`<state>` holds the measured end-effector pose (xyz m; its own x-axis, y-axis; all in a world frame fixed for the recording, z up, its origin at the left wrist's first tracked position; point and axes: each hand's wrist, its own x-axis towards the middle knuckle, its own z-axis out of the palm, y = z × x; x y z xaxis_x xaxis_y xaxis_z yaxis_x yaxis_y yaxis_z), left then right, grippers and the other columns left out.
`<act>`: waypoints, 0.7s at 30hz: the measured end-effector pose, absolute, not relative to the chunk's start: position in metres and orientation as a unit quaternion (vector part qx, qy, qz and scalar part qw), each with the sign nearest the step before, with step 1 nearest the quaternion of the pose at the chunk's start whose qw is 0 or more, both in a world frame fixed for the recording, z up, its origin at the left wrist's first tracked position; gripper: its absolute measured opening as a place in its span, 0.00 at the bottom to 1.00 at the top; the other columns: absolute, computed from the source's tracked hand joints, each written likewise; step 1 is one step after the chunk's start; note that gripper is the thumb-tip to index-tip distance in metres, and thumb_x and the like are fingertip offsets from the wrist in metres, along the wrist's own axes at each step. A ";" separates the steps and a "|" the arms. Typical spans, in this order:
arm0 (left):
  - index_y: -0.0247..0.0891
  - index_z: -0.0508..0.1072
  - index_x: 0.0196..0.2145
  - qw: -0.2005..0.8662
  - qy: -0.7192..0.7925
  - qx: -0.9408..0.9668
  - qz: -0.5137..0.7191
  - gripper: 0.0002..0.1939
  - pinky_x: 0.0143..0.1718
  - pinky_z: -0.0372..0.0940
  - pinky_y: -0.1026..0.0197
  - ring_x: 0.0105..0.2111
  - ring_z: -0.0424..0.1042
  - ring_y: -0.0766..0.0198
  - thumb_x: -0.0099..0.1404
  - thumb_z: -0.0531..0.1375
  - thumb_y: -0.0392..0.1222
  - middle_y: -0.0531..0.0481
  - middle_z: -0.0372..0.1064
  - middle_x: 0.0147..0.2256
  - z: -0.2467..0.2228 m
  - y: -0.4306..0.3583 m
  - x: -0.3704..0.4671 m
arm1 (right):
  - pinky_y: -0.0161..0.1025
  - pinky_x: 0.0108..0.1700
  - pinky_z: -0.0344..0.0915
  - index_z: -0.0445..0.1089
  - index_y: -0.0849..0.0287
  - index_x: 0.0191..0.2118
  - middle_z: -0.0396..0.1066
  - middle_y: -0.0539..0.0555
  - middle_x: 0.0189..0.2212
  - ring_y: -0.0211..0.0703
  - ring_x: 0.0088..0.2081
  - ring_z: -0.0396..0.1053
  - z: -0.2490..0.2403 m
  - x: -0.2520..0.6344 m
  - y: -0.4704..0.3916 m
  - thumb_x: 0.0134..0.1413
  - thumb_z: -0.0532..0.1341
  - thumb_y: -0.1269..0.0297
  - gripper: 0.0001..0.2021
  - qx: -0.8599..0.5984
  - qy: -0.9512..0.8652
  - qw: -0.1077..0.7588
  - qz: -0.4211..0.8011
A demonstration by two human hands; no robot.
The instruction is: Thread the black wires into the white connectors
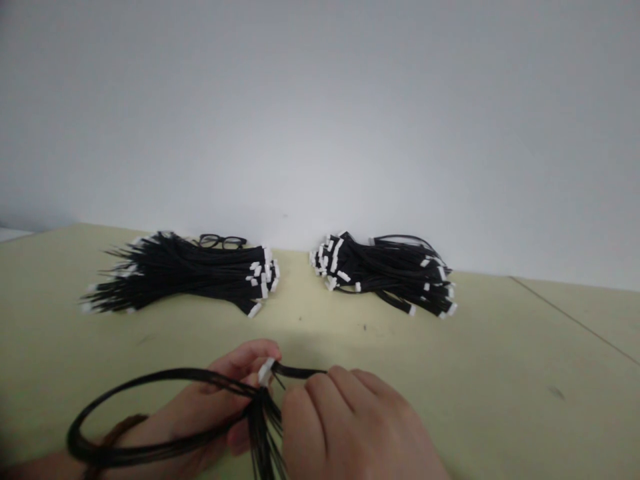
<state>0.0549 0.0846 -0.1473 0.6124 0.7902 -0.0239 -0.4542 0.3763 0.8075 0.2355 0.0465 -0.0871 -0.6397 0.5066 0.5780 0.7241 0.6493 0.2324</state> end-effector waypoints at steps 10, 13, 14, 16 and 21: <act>0.41 0.72 0.43 0.778 0.204 0.470 0.363 0.12 0.17 0.54 0.72 0.15 0.60 0.75 0.61 0.62 0.46 0.57 0.62 0.20 -0.163 0.089 0.057 | 0.37 0.21 0.56 0.60 0.55 0.29 0.66 0.46 0.20 0.39 0.19 0.65 -0.091 0.234 0.045 0.54 0.50 0.78 0.10 -0.358 -0.894 0.211 -0.168; 0.42 0.71 0.44 0.781 0.194 0.481 0.348 0.14 0.19 0.55 0.71 0.16 0.60 0.75 0.60 0.63 0.44 0.58 0.61 0.19 -0.163 0.090 0.053 | 0.37 0.21 0.56 0.61 0.55 0.28 0.65 0.46 0.19 0.39 0.18 0.64 -0.093 0.232 0.045 0.54 0.50 0.78 0.11 -0.361 -0.888 0.219 -0.182; 0.41 0.71 0.44 0.779 0.196 0.482 0.351 0.15 0.19 0.55 0.71 0.16 0.60 0.74 0.59 0.64 0.45 0.58 0.61 0.20 -0.162 0.090 0.053 | 0.38 0.21 0.56 0.61 0.55 0.28 0.65 0.46 0.19 0.39 0.18 0.64 -0.093 0.233 0.045 0.55 0.50 0.78 0.11 -0.365 -0.886 0.220 -0.184; 0.40 0.70 0.44 0.766 0.208 0.488 0.362 0.15 0.18 0.54 0.71 0.16 0.59 0.74 0.60 0.62 0.47 0.57 0.61 0.21 -0.160 0.090 0.053 | 0.38 0.21 0.56 0.61 0.54 0.28 0.65 0.46 0.19 0.40 0.19 0.64 -0.091 0.235 0.047 0.57 0.49 0.76 0.12 -0.371 -0.884 0.223 -0.178; 0.39 0.69 0.45 0.737 0.241 0.500 0.384 0.17 0.21 0.53 0.69 0.19 0.59 0.73 0.61 0.62 0.48 0.56 0.62 0.24 -0.151 0.088 0.053 | 0.37 0.21 0.58 0.65 0.53 0.33 0.69 0.46 0.23 0.40 0.21 0.67 -0.079 0.257 0.049 0.62 0.51 0.65 0.08 -0.442 -0.864 0.198 -0.133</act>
<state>0.0534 0.0884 -0.1515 0.5885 0.8080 0.0293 -0.3257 0.2037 0.9233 0.2571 0.0486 -0.0785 -0.5298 0.7123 0.4605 0.8176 0.5733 0.0538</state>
